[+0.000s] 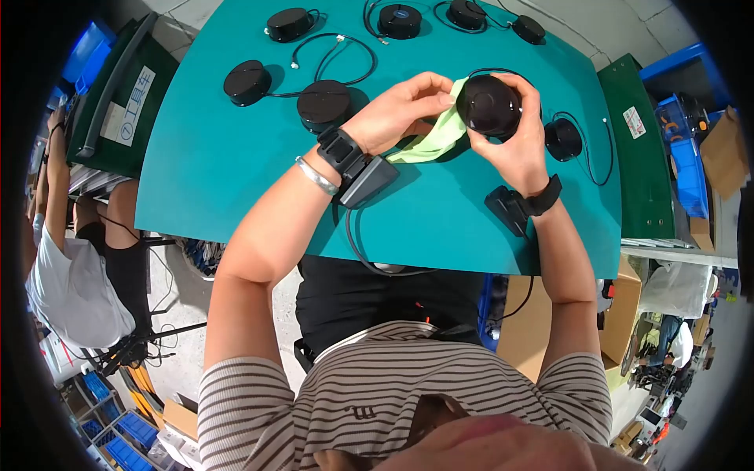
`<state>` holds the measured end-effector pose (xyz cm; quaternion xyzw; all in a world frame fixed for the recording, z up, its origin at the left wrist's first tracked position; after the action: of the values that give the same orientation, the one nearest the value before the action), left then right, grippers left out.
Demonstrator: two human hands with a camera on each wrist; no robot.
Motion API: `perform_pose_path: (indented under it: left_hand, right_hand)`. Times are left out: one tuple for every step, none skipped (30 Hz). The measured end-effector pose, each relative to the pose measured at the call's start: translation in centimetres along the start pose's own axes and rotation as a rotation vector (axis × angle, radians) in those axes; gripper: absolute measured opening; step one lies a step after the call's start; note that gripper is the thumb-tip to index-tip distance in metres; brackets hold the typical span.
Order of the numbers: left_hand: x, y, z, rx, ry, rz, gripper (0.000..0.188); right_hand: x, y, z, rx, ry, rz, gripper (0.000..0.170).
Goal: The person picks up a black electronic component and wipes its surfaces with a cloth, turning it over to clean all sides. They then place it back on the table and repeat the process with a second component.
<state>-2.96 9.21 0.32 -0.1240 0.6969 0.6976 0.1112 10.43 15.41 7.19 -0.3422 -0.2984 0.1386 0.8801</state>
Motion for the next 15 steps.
perform_pose_path:
  left_hand:
    - [-0.4,0.0,-0.1,0.005,-0.023,0.035,0.033]
    - [-0.8,0.0,-0.2,0.008,-0.047,0.071,0.039]
    - [-1.0,0.0,-0.3,0.007,-0.050,0.073,0.039]
    - [-1.4,0.1,-0.3,0.004,-0.079,0.012,0.042]
    - [-1.7,0.1,-0.3,0.001,-0.108,-0.049,0.045]
    - [-1.7,-0.2,-0.3,0.023,-0.134,-0.125,0.043]
    - [-1.6,-0.2,-0.3,0.024,-0.134,-0.126,0.043]
    - [-1.6,-0.2,-0.3,0.030,-0.129,-0.146,0.041]
    - [-1.5,-0.3,-0.4,0.037,-0.123,-0.166,0.040]
    - [-1.0,-0.6,-0.1,0.037,-0.096,-0.132,0.038]
    - [-0.9,-0.7,0.0,0.040,-0.094,-0.134,0.038]
    - [-0.5,-0.8,0.0,0.045,-0.056,-0.151,0.038]
    - [-0.1,-0.9,0.0,0.048,-0.017,-0.167,0.037]
    - [-0.4,-0.4,-0.3,0.043,-0.031,-0.145,0.047]
    - [-0.6,-0.5,-0.5,0.043,-0.027,-0.146,0.047]
  right_hand:
    - [0.2,-0.7,0.1,0.057,-0.008,-0.061,0.079]
    - [0.3,-1.4,0.2,0.116,-0.015,-0.121,0.078]
    - [0.4,-1.8,0.3,0.116,-0.012,-0.122,0.078]
    - [0.6,-2.8,0.3,0.154,0.000,-0.162,0.077]
    - [0.8,-3.7,0.3,0.192,0.012,-0.202,0.076]
    - [0.9,-3.9,0.3,0.189,0.017,-0.199,0.075]
    - [1.0,-4.1,0.2,0.188,0.017,-0.199,0.075]
    - [0.9,-4.1,0.2,0.177,0.001,-0.198,0.075]
    - [0.8,-4.0,0.2,0.166,-0.015,-0.195,0.076]
    - [0.8,-4.0,0.1,0.164,-0.017,-0.194,0.076]
    - [0.7,-3.9,0.0,0.162,-0.021,-0.201,0.076]
    - [0.6,-3.8,-0.1,0.160,-0.027,-0.206,0.077]
    - [0.4,-3.7,-0.2,0.157,-0.031,-0.203,0.077]
    - [0.2,-3.6,-0.3,0.164,-0.041,-0.209,0.076]
    - [0.0,-3.5,-0.3,0.170,-0.051,-0.217,0.076]
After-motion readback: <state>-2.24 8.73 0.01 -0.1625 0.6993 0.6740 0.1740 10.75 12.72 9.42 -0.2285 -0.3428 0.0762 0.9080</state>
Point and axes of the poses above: each hand's wrist, its own z-axis towards the middle knuckle, its own x-axis out of the back of the hand, y = z × x, the point moved 9 cm from there along z, towards the middle knuckle, and after that the axes turned 3 degrees about z, right-handed, at the moved point
